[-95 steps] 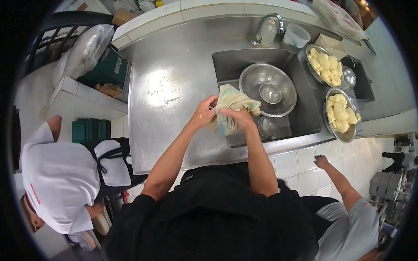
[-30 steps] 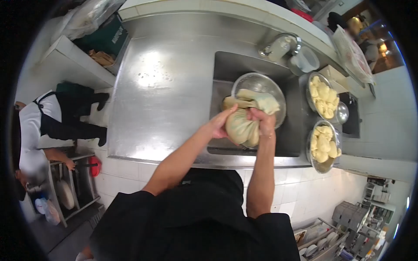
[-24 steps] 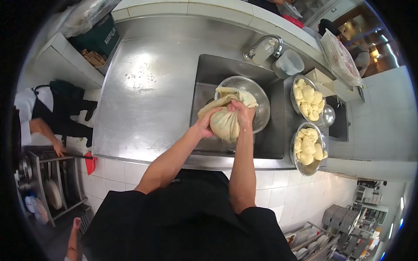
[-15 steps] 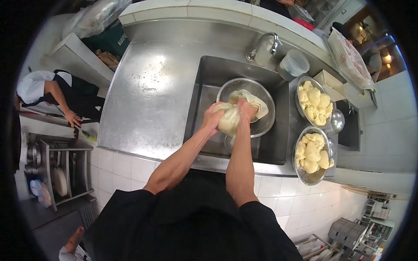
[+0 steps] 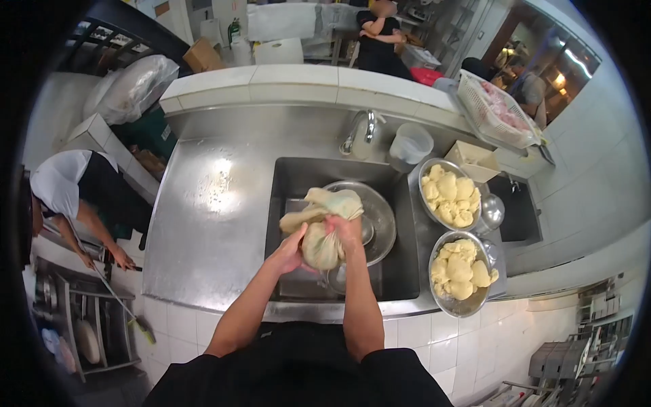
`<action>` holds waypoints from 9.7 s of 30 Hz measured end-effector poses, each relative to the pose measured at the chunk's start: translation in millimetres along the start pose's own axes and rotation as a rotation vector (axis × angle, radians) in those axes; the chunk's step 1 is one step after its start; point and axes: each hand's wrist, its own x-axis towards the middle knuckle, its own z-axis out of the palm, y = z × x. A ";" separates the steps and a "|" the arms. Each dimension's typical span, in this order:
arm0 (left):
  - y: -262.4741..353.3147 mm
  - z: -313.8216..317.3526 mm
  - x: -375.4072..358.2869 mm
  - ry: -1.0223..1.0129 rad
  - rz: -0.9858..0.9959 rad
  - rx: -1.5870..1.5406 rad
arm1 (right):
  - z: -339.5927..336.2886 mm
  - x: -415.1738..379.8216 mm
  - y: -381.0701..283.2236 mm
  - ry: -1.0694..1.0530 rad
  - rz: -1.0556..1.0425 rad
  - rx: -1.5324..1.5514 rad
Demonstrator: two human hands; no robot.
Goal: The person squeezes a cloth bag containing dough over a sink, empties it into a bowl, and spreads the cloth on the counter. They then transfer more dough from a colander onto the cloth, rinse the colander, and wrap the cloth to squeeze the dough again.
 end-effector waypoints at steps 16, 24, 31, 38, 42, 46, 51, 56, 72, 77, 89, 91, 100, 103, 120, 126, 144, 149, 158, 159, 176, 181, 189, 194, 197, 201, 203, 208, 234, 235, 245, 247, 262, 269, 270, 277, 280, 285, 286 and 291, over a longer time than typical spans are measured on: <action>-18.7 -10.1 71.2 -0.252 0.098 -0.494 | 28.2 33.9 8.3 0.314 -0.064 -0.042; -48.0 -25.1 81.0 0.233 0.449 0.090 | 6.6 33.9 66.1 0.559 0.062 -0.266; -58.2 -22.3 52.1 0.521 0.834 0.782 | 3.4 21.0 74.3 0.349 0.219 0.114; -4.4 -37.2 5.2 -0.246 -0.208 -0.104 | -1.5 -2.5 20.4 0.010 0.175 0.093; -6.4 -34.8 28.1 -0.218 -0.123 -0.261 | -13.1 8.9 40.9 -0.142 0.170 0.297; -11.4 -29.6 44.5 -0.198 -0.162 -0.341 | -2.2 33.4 46.4 0.172 0.214 0.274; -38.6 -22.5 66.4 0.046 -0.029 -0.215 | -29.6 55.6 104.7 0.437 0.196 0.044; -57.7 -27.2 62.1 0.553 0.376 0.500 | -34.8 60.2 146.3 0.597 0.285 -0.312; 13.1 -16.1 0.5 -0.095 -0.031 -0.343 | 23.2 21.4 -10.3 -0.326 0.127 0.327; 10.8 -21.7 26.9 -0.294 -0.061 -0.441 | 37.6 26.5 -15.2 -0.380 0.183 0.298; -3.0 4.2 55.5 0.183 0.478 -0.003 | 17.0 76.2 23.2 0.425 0.069 -0.041; -6.9 -2.0 56.3 0.290 0.542 0.299 | 11.5 72.8 42.2 0.480 0.087 -0.127; -2.6 -46.2 -1.8 0.026 0.422 0.633 | 15.2 14.1 49.4 -0.057 0.111 0.344; 0.7 -46.5 -17.2 0.056 0.348 0.581 | 24.0 2.2 55.1 -0.175 -0.023 0.438; 4.6 -47.0 8.2 -0.095 0.045 0.935 | -6.1 -42.6 -13.6 -0.574 0.397 -0.934; -2.2 -23.6 33.1 -0.600 -0.067 1.251 | -9.8 -94.2 4.5 -0.445 -0.595 -1.583; 76.2 -50.8 -67.4 0.164 0.414 2.172 | 104.9 -11.0 91.2 -0.275 0.000 -1.375; 2.1 -132.0 -55.5 0.542 0.910 1.879 | 147.7 -11.1 98.1 -0.465 -0.102 -1.577; 32.0 -168.1 -42.2 0.801 0.406 1.072 | 116.8 -22.8 132.1 -0.684 -0.483 -1.750; 26.6 -191.8 -15.5 0.567 0.116 0.983 | 114.8 -18.1 132.4 -0.707 -0.525 -1.724; -56.2 -62.6 -72.5 1.180 0.769 1.318 | 56.8 -71.8 178.1 -0.456 -0.167 -0.987; -51.1 -120.9 -70.0 0.894 0.803 1.020 | 67.8 -46.7 171.5 -0.662 0.236 -0.818; -10.3 -139.0 -67.8 0.741 0.597 1.330 | 79.5 -30.4 170.6 -0.705 0.239 -1.030; 36.1 -126.7 -48.6 0.476 -0.053 1.101 | 93.1 -36.3 134.8 -0.694 0.021 -1.321; 33.3 -66.6 -40.4 0.983 -0.203 1.313 | 88.0 -42.7 138.0 -0.682 -0.134 -1.363; -27.8 -71.8 -58.0 1.076 0.263 1.247 | 66.5 -71.1 131.4 -0.726 -0.136 -1.213; -59.3 -65.4 -71.1 1.120 0.377 1.194 | 47.7 -77.9 140.7 -0.830 -0.127 -1.168; -73.3 -67.1 -87.2 1.069 0.645 1.114 | 36.3 -98.0 156.8 -0.917 0.089 -0.977; -42.6 -171.0 -14.1 1.048 0.175 1.592 | -94.8 -70.1 36.7 -0.319 0.373 -0.862; -21.6 -164.4 20.5 1.018 0.249 1.574 | -100.4 -73.6 34.0 -0.275 0.542 -0.752; 44.9 -48.8 178.1 -0.338 -0.168 1.143 | -45.4 -80.3 7.4 -0.094 0.290 -0.937; 58.8 -37.7 129.1 -0.439 -0.507 1.000 | -32.3 -64.3 4.5 -0.221 0.023 -1.066; 21.3 -133.5 -36.1 0.085 1.126 1.557 | 56.5 -5.1 95.0 -0.664 0.088 -1.186; -56.4 -134.3 -104.7 0.752 0.747 1.186 | 96.6 -49.5 97.4 -0.855 -0.311 -1.676; -45.0 -128.0 -107.8 0.716 0.566 0.889 | 99.6 -52.4 99.4 -0.868 -0.510 -1.759; 2.1 -97.0 -83.2 0.829 0.032 1.146 | 80.2 -39.9 119.0 -0.834 -0.929 -1.542; -39.0 -117.6 -71.6 0.837 0.410 0.636 | 59.0 -38.4 130.1 -0.588 -0.729 -1.348; -120.5 -73.0 -66.4 0.882 0.916 1.190 | 24.4 -84.5 190.2 -0.285 0.003 -1.105; -125.1 -66.9 -62.3 0.807 0.962 1.491 | 7.7 -83.5 210.3 -0.409 0.181 -0.962; -90.5 -66.7 -38.0 0.503 0.820 1.500 | -0.3 -83.3 181.2 -0.501 0.324 -1.171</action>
